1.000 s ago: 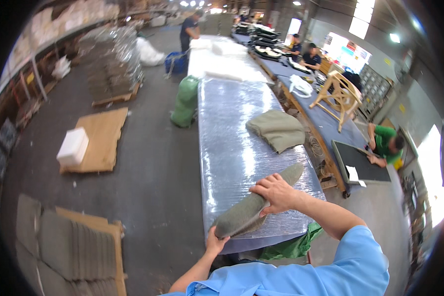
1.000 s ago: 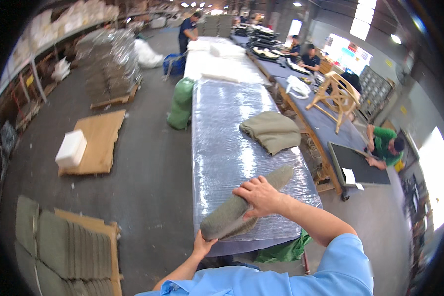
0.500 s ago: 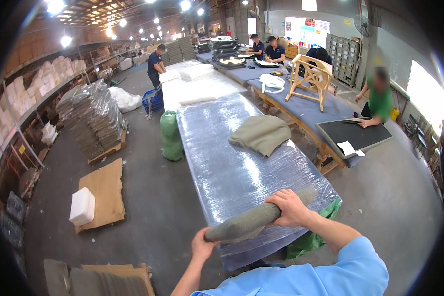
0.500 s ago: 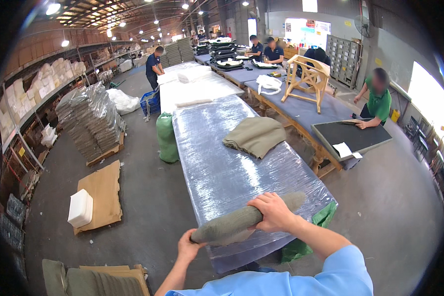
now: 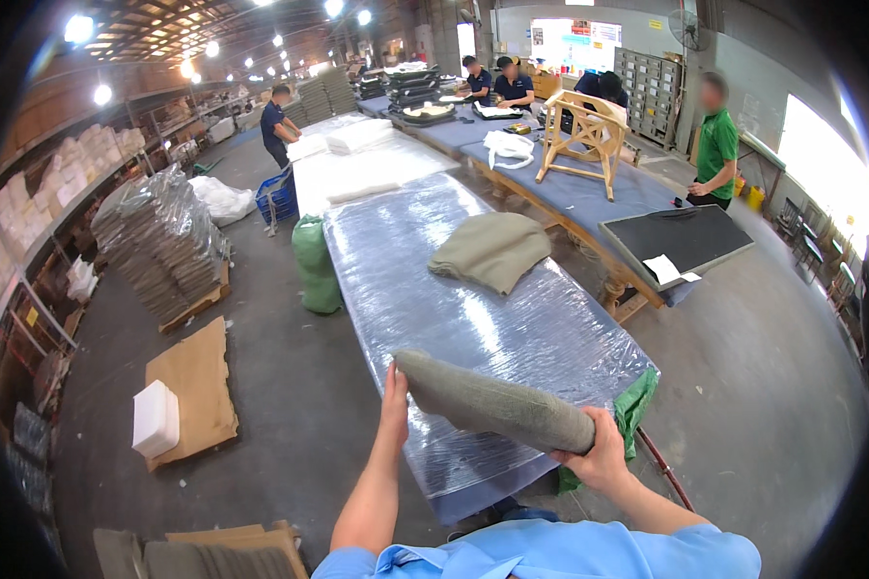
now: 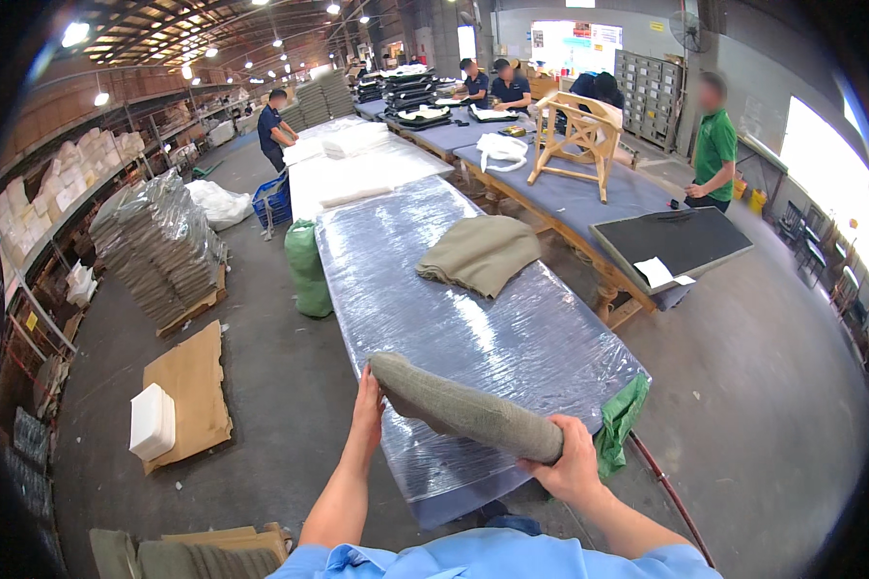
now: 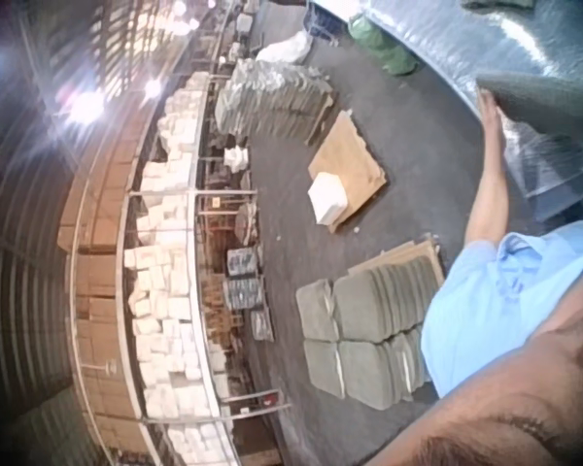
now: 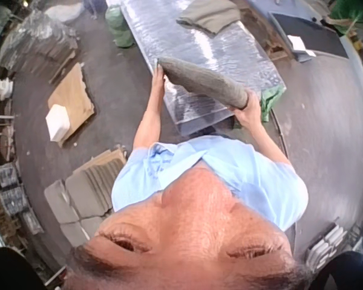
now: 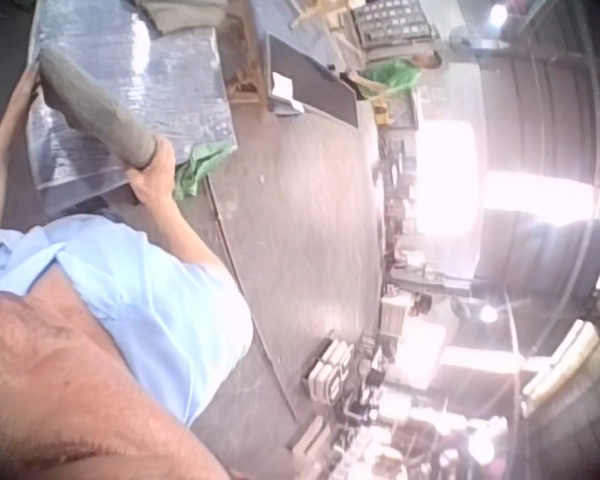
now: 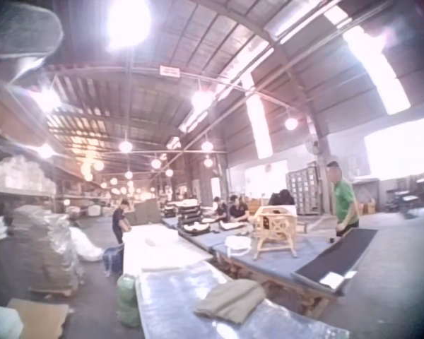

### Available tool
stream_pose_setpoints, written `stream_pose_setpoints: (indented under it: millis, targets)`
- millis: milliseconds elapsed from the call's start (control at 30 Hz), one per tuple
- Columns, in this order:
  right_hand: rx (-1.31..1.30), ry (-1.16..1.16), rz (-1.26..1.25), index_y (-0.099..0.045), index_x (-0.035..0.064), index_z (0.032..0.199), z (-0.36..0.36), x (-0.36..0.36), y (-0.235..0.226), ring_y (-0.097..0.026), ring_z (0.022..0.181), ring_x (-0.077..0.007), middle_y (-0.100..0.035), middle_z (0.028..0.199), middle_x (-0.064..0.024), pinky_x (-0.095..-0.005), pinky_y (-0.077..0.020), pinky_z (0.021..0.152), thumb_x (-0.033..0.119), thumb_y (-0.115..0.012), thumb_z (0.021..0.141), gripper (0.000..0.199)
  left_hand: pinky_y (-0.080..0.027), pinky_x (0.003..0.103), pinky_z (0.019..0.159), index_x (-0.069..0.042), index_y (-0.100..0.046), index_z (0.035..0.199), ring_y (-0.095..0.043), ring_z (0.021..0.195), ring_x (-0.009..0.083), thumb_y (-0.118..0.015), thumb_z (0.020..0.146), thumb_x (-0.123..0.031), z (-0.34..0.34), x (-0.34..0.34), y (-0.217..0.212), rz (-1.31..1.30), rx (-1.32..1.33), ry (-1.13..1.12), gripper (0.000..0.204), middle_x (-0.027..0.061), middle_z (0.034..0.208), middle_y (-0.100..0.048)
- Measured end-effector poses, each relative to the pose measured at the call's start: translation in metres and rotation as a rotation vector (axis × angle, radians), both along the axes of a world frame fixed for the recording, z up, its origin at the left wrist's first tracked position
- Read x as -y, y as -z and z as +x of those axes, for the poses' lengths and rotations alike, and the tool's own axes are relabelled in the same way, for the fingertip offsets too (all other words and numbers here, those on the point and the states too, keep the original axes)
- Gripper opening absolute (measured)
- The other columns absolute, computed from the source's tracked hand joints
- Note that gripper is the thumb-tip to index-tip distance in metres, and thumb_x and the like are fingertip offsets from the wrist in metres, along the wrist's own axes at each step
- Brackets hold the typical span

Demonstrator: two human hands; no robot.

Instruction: The person folds a green fabric cushion cover on a plastic-covered table, repeatedly rolling and tucking the edges. The person then places the folded cushion on a stack and handles a white foam piece and a green bag.

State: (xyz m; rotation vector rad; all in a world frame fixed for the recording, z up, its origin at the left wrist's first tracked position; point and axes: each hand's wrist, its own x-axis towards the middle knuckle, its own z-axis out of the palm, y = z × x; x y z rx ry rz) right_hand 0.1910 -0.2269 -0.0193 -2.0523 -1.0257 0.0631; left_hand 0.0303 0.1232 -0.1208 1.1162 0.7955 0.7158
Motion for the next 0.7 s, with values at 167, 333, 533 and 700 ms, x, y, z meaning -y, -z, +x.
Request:
stream_pose_setpoints:
  millis: [167, 333, 533, 700]
  targets:
    - [-0.037, -0.285, -0.018, -0.053, 0.006, 0.14, -0.019, 0.011, 0.003, -0.058, 0.123, -0.0381, -0.061, 0.128, -0.0171, -0.0482, -0.0456, 0.106, 0.036, -0.097, 0.065, 0.092, -0.034, 0.042, 0.118, -0.012, -0.038, 0.159, -0.045, 0.14, 0.027, -0.056, 0.103, -0.061, 0.047, -0.047, -0.006, -0.011, 0.263, 0.188, 0.077, 0.0092, 0.151, -0.05]
    - [-0.653, -0.565, -0.222, -0.048, 0.0056, 0.152, -0.021, 0.029, 0.021, -0.055, 0.128, -0.0283, -0.053, 0.139, -0.0146, -0.0401, -0.0494, 0.105, 0.044, -0.093, 0.075, 0.097, -0.035, 0.039, 0.114, -0.012, -0.046, 0.155, -0.047, 0.14, 0.0273, -0.055, 0.101, -0.067, 0.088, -0.048, -0.009, 0.025, 0.19, 0.35, 0.078, 0.0095, 0.151, -0.053]
    - [-0.934, -0.429, 0.223, -0.068, 0.0043, 0.128, 0.075, -0.042, 0.051, -0.062, 0.103, -0.0147, -0.069, 0.113, -0.0034, -0.0326, -0.0496, 0.087, 0.046, -0.063, 0.104, 0.049, -0.029, 0.042, 0.123, -0.001, -0.045, 0.155, -0.043, 0.146, 0.0302, -0.041, 0.101, -0.076, 0.124, -0.033, -0.013, -0.21, 0.258, 0.447, 0.092, 0.0143, 0.158, -0.049]
    - [-0.728, -0.202, 0.543, -0.065, 0.0047, 0.135, 0.101, -0.214, 0.026, -0.061, 0.117, -0.0179, -0.069, 0.12, -0.0072, -0.0337, -0.0449, 0.1, 0.043, -0.052, 0.11, 0.047, -0.04, 0.044, 0.117, -0.004, -0.051, 0.15, -0.052, 0.138, 0.0297, -0.035, 0.103, -0.076, 0.133, -0.041, -0.002, -0.257, 0.091, 0.338, 0.087, 0.0167, 0.15, -0.055]
